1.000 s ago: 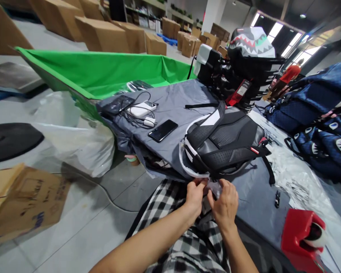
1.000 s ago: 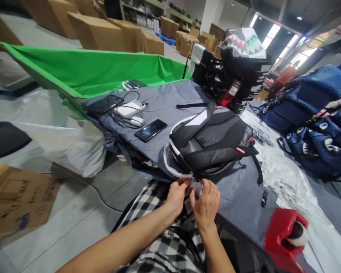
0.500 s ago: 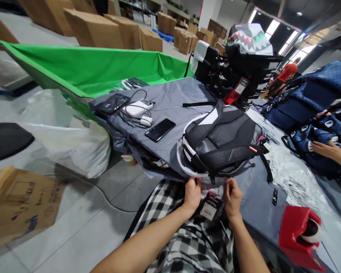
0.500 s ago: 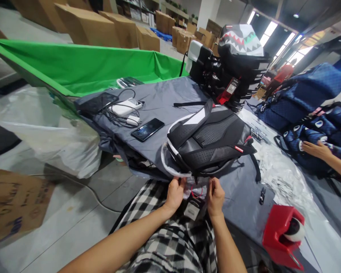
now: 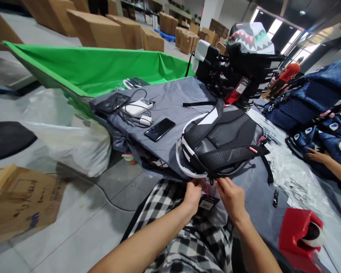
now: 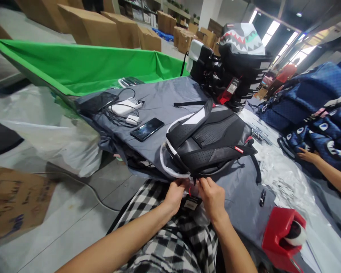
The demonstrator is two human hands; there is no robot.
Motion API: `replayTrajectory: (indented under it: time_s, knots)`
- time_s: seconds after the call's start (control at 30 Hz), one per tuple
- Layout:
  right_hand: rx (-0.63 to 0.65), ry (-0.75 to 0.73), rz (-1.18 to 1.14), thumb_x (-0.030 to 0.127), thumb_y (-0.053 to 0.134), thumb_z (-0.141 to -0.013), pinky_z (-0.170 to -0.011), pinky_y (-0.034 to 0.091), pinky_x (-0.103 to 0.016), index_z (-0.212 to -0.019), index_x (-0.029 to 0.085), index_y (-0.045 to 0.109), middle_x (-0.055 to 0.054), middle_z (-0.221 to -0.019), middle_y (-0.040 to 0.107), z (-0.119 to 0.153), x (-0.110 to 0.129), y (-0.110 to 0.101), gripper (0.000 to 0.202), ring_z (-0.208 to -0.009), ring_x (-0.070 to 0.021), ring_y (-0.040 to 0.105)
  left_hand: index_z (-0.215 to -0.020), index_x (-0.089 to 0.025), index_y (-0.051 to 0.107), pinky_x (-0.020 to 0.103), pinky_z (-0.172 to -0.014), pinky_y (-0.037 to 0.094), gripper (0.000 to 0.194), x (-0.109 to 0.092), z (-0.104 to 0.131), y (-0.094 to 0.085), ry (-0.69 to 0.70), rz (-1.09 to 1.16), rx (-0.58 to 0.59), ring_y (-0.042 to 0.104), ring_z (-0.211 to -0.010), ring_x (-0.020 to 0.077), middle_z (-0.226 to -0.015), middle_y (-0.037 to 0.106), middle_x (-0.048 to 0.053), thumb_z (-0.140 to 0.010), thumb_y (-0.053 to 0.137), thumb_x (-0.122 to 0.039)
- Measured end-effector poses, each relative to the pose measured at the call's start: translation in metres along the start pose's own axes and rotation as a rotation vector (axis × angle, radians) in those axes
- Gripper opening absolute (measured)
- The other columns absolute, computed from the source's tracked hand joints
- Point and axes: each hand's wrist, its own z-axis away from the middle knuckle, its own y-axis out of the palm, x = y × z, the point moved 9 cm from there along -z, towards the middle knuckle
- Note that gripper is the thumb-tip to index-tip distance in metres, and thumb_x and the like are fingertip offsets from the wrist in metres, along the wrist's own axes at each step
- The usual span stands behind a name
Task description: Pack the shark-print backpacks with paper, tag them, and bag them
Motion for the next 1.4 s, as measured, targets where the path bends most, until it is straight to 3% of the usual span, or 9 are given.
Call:
replayTrajectory:
  time_s: [0.23, 0.4, 0.5, 0.7, 0.87, 1.0, 1.13, 1.27, 1.4]
  knots:
    - [-0.072, -0.025, 0.067, 0.031, 0.042, -0.105, -0.052, 0.028, -0.026, -0.073, 0.019, 0.065, -0.002, -0.064, 0.066, -0.014, 0.007, -0.021, 0.041, -0.049, -0.0104, 0.053, -0.057, -0.016, 0.066, 0.03, -0.07, 0.048, 0.025, 0.016, -0.014, 0.005, -0.09, 0.111, -0.049, 0.058, -0.061, 0.015, -0.059, 0.067, -0.001, -0.044, 0.086, -0.025]
    - [-0.037, -0.092, 0.17, 0.032, 0.039, -0.107, -0.054, 0.026, -0.028, -0.069, 0.02, 0.061, 0.0, -0.061, 0.061, -0.026, 0.027, -0.028, 0.045, -0.051, -0.0116, 0.051, -0.069, -0.016, 0.071, 0.03, -0.066, 0.048, 0.031, 0.019, -0.004, 0.009, -0.155, 0.205, -0.003, 0.061, -0.061, 0.0159, -0.069, 0.072, 0.003, -0.045, 0.085, -0.031]
    - [0.001, -0.114, 0.19, 0.029, 0.04, -0.106, -0.056, 0.026, -0.029, -0.069, 0.021, 0.059, -0.001, -0.06, 0.057, -0.03, 0.04, -0.022, 0.043, -0.056, -0.0137, 0.051, -0.075, -0.015, 0.071, 0.031, -0.066, 0.049, 0.035, 0.015, 0.005, 0.012, -0.168, 0.258, 0.057, 0.062, -0.062, 0.0168, -0.07, 0.071, 0.003, -0.048, 0.084, -0.034]
    - [0.081, -0.088, 0.133, 0.019, 0.045, -0.102, -0.059, 0.033, -0.029, -0.075, 0.021, 0.059, -0.003, -0.069, 0.057, -0.026, 0.055, 0.01, 0.031, -0.065, -0.0175, 0.053, -0.069, -0.015, 0.067, 0.026, -0.064, 0.044, 0.035, 0.006, 0.014, 0.013, -0.138, 0.3, 0.108, 0.056, -0.059, 0.0122, -0.064, 0.063, -0.001, -0.048, 0.088, -0.034]
    - [0.062, -0.056, -0.004, 0.021, 0.043, -0.102, -0.072, 0.046, -0.033, -0.108, 0.016, 0.061, -0.009, -0.089, 0.068, -0.011, 0.056, 0.013, 0.02, -0.078, -0.0217, 0.059, -0.068, -0.013, 0.072, 0.026, -0.068, 0.045, 0.031, 0.001, 0.013, 0.011, -0.117, 0.258, 0.108, 0.059, -0.066, 0.0145, -0.065, 0.067, 0.001, -0.048, 0.086, -0.032]
    - [0.053, 0.016, -0.044, 0.012, 0.038, -0.095, -0.077, 0.047, -0.039, -0.129, 0.012, 0.052, -0.013, -0.105, 0.069, 0.004, 0.054, 0.013, 0.037, -0.087, -0.0249, 0.059, -0.064, -0.014, 0.07, 0.025, -0.065, 0.044, 0.027, -0.001, 0.013, 0.006, -0.127, 0.223, 0.092, 0.056, -0.062, 0.0127, -0.062, 0.065, 0.0, -0.054, 0.082, -0.036]
    - [0.063, 0.045, -0.024, 0.005, 0.038, -0.085, -0.08, 0.047, -0.042, -0.139, 0.009, 0.045, -0.016, -0.107, 0.066, 0.018, 0.059, 0.021, 0.054, -0.096, -0.0273, 0.056, -0.064, -0.015, 0.068, 0.025, -0.065, 0.043, 0.032, -0.004, 0.015, 0.002, -0.111, 0.173, 0.079, 0.053, -0.061, 0.0121, -0.061, 0.062, -0.002, -0.06, 0.077, -0.045]
    - [0.03, 0.075, -0.061, 0.0, 0.037, -0.079, -0.084, 0.047, -0.042, -0.149, 0.011, 0.035, -0.016, -0.111, 0.065, 0.026, 0.057, 0.027, 0.071, -0.101, -0.0273, 0.054, -0.076, -0.014, 0.074, 0.026, -0.074, 0.044, 0.027, -0.014, 0.018, 0.008, 0.013, 0.044, 0.144, 0.057, -0.07, 0.0138, -0.073, 0.07, 0.001, -0.062, 0.077, -0.036]
    - [0.008, 0.13, -0.206, 0.0, 0.035, -0.08, -0.085, 0.048, -0.043, -0.15, 0.017, 0.037, -0.012, -0.111, 0.066, 0.029, 0.043, 0.029, 0.072, -0.1, -0.0252, 0.056, -0.084, -0.014, 0.078, 0.028, -0.076, 0.045, 0.03, -0.013, 0.017, 0.005, 0.063, -0.006, 0.099, 0.061, -0.075, 0.0165, -0.081, 0.075, 0.006, -0.061, 0.075, -0.033]
